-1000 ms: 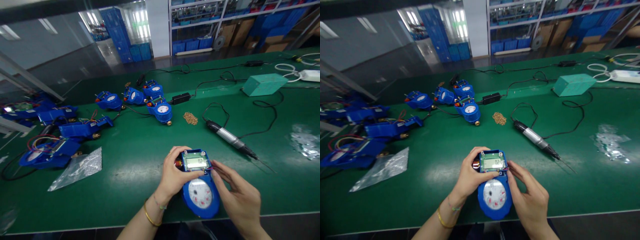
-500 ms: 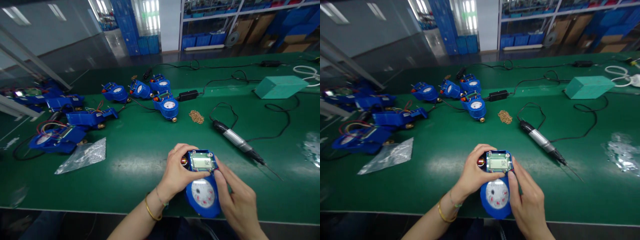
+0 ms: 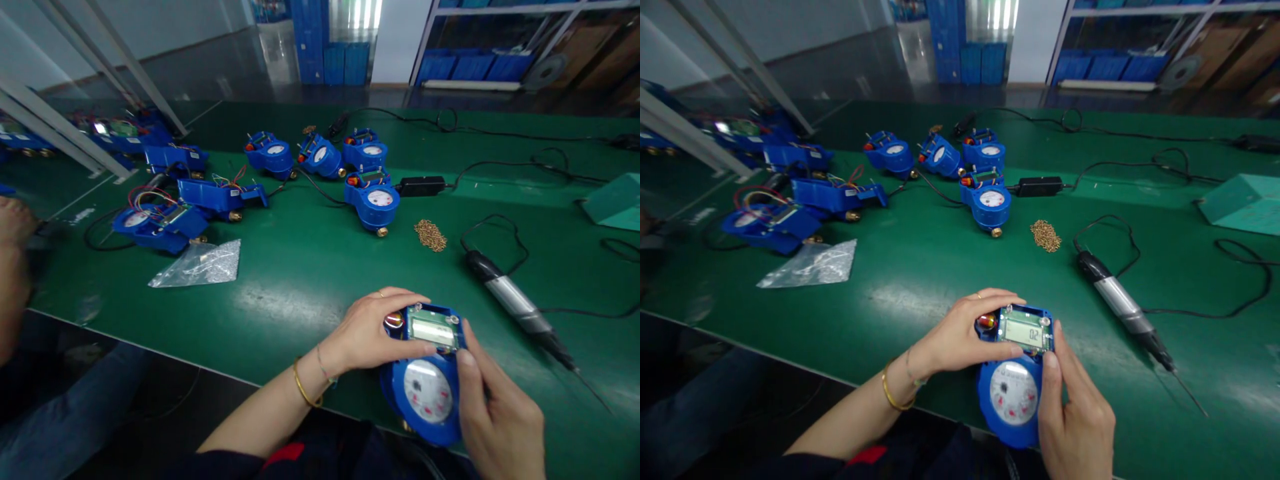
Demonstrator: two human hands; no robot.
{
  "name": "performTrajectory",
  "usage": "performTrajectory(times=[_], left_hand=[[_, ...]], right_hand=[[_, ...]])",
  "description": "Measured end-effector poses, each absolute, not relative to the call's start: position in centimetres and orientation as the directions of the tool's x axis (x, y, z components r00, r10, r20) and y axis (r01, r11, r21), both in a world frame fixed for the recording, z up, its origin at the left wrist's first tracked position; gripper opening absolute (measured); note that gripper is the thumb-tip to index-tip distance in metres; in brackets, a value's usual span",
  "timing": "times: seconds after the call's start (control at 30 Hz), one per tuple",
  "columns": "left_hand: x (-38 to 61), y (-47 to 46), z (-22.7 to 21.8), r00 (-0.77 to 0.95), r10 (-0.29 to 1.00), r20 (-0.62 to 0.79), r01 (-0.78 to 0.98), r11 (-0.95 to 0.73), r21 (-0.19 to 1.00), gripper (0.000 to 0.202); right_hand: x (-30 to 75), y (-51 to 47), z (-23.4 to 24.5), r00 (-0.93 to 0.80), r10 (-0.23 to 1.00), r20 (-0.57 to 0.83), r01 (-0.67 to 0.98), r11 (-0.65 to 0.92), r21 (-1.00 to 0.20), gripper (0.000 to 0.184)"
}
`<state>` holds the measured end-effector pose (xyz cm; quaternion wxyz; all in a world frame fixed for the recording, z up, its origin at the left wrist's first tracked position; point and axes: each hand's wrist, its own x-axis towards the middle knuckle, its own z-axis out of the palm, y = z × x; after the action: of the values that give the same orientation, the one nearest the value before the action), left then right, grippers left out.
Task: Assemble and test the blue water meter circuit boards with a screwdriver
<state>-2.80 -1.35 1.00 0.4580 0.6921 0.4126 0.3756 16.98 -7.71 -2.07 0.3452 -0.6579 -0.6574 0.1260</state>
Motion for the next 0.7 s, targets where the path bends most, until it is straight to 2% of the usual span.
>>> performTrajectory(times=[0.13,0.3,0.47,0.6,0.7], left_hand=[[-2.6,-1.5,1.1,0.352,0.931,0.098,0.298,-0.211,0.931,0.058],[-2.3,-1.9,1.1,0.322,0.944,0.077,0.325,-0.187,0.927,0.065],[-2.4,-1.9,0.6,0.297,0.950,0.096,0.292,-0.186,0.938,0.060],[-3.4,-1.6,0.1,0.421,0.895,0.148,0.160,-0.234,0.959,0.069],[-3.9,-1.6,-0.2,0.451,0.875,0.175,0.134,-0.260,0.956,0.075]], right_hand=[[17.3,-7.2,-2.3,0.095,0.982,0.162,0.690,0.052,-0.722,0.056],[18.1,-5.9,-2.6,-0.047,0.980,0.193,0.519,0.189,-0.834,0.054],[18.7,-4.3,-2.2,-0.055,0.998,0.033,0.302,0.048,-0.952,0.059],[19.3,-3.3,-1.2,-0.024,0.998,-0.055,0.312,-0.045,-0.949,0.062],[19.6,-2.9,-0.5,-0.034,0.994,-0.100,0.337,-0.082,-0.938,0.066]])
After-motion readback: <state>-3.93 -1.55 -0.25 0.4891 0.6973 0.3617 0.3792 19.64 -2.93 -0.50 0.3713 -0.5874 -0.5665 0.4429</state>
